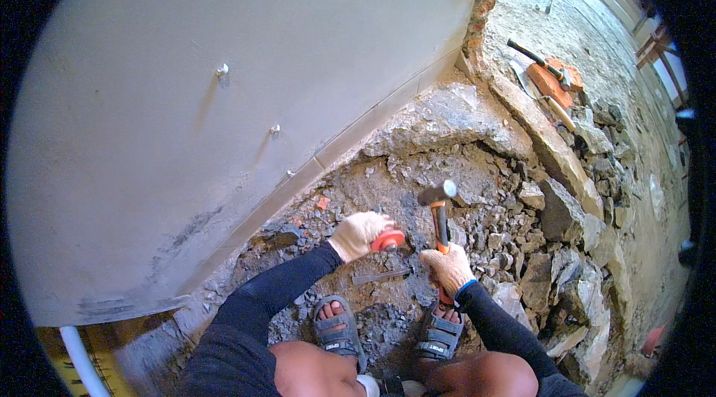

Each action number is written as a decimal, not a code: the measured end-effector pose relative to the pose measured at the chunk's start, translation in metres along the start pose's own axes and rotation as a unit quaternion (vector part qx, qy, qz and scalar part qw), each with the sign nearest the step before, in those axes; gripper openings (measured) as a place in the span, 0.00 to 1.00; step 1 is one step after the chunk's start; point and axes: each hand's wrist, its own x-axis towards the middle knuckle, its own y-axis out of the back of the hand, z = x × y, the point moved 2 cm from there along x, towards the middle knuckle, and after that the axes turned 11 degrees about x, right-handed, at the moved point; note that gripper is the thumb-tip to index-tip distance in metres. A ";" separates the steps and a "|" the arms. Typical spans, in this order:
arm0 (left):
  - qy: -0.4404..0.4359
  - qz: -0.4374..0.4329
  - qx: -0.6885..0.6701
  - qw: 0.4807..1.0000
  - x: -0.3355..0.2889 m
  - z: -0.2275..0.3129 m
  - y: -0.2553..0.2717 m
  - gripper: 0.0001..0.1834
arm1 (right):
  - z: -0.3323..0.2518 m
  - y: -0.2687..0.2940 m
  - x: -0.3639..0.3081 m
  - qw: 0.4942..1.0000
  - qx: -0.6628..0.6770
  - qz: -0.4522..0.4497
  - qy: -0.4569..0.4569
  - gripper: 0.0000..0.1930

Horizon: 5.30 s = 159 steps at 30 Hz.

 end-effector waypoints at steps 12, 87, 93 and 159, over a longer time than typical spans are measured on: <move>0.190 0.050 0.048 0.979 0.049 -0.061 -0.011 0.24 | 0.055 0.007 0.013 0.994 -0.004 -0.020 -0.105 0.13; 0.307 0.230 -0.089 0.919 0.118 -0.129 0.012 0.23 | -0.207 -0.038 -0.026 0.866 -0.029 0.038 0.498 0.16; 0.318 0.193 -0.022 0.928 0.116 -0.124 0.019 0.23 | -0.179 -0.056 0.014 0.841 -0.159 0.054 0.514 0.13; 0.388 0.083 0.056 0.916 0.120 -0.097 0.037 0.25 | -0.130 -0.045 0.026 0.974 -0.057 0.049 0.216 0.13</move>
